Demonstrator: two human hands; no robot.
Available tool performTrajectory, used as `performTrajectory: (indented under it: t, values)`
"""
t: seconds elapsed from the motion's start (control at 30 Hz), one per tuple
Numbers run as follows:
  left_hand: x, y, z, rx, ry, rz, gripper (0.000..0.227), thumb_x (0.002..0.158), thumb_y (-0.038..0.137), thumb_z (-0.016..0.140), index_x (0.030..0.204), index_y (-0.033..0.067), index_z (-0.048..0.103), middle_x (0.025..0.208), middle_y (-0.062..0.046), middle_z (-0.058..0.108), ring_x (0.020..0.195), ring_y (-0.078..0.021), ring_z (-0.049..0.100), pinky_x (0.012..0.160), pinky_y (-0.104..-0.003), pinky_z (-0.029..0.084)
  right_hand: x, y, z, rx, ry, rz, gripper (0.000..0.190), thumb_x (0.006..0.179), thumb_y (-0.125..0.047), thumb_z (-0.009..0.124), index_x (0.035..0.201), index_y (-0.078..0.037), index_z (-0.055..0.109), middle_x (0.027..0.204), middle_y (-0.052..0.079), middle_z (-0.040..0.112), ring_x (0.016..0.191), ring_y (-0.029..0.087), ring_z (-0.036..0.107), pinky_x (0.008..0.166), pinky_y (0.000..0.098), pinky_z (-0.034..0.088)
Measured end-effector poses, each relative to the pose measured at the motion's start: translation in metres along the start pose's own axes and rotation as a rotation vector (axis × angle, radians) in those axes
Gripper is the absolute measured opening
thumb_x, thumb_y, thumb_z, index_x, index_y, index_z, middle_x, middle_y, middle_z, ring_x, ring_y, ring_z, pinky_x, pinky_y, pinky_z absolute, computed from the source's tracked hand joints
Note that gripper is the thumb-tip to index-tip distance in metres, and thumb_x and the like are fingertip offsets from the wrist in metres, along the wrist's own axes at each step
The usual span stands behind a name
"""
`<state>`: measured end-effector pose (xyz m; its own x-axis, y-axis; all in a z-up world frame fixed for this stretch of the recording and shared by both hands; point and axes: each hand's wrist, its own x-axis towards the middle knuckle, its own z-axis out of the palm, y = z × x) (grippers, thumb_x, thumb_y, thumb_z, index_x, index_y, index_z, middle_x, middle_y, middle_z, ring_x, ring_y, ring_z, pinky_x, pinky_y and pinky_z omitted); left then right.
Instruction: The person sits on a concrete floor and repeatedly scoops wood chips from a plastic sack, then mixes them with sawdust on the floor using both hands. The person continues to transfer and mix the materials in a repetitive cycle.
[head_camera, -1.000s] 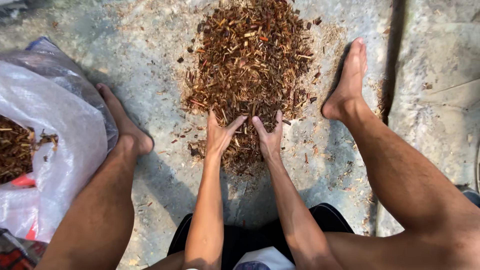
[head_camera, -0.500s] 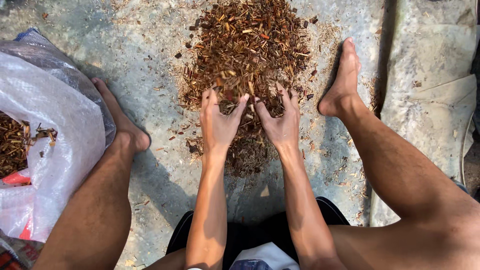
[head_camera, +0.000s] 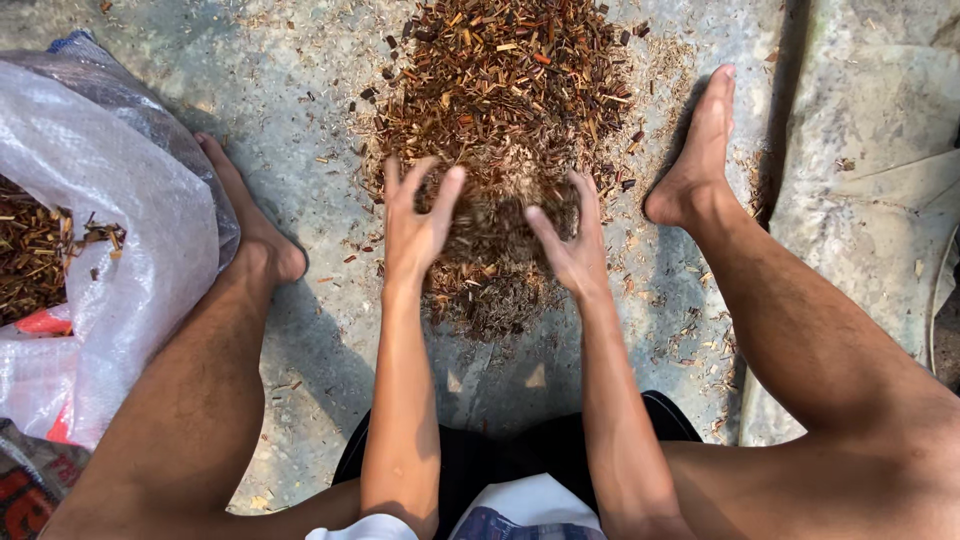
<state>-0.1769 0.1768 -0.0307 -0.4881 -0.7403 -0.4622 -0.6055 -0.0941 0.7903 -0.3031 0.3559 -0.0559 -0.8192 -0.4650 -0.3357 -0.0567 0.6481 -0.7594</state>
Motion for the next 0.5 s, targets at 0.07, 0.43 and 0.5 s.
performTrajectory:
  t: [0.07, 0.43, 0.5]
  values:
    - [0.007, -0.015, 0.011, -0.031, 0.005, -0.178, 0.106, 0.077, 0.081, 0.053, 0.163, 0.0275, 0.020, 0.170, -0.016, -0.009, 0.155, -0.0419, 0.004, 0.115, -0.073, 0.017, -0.002, 0.027, 0.026, 0.092, 0.097, 0.068, 0.102, 0.083, -0.079, 0.056, 0.162, -0.021, 0.026, 0.173, 0.016, 0.020, 0.158, 0.038, 0.024, 0.120, 0.0690, 0.023]
    - [-0.001, -0.041, 0.060, -0.384, 0.019, -0.064, 0.134, 0.063, 0.073, 0.079, 0.160, 0.0077, 0.012, 0.162, -0.024, 0.024, 0.146, -0.0400, 0.030, 0.114, -0.065, 0.028, 0.006, 0.026, 0.061, 0.350, 0.017, 0.107, 0.111, 0.070, -0.060, 0.084, 0.148, 0.003, 0.034, 0.142, 0.031, 0.049, 0.130, 0.040, 0.053, 0.112, 0.0549, 0.041]
    - [0.002, -0.026, 0.047, -0.384, -0.001, 0.059, 0.104, 0.069, 0.069, 0.079, 0.144, 0.0036, 0.046, 0.144, -0.023, 0.057, 0.133, -0.0361, 0.056, 0.116, -0.061, 0.039, 0.005, 0.005, 0.037, 0.397, -0.037, 0.137, 0.088, 0.072, -0.061, 0.079, 0.130, 0.002, 0.063, 0.123, 0.026, 0.073, 0.111, 0.036, 0.076, 0.105, 0.0505, 0.058]
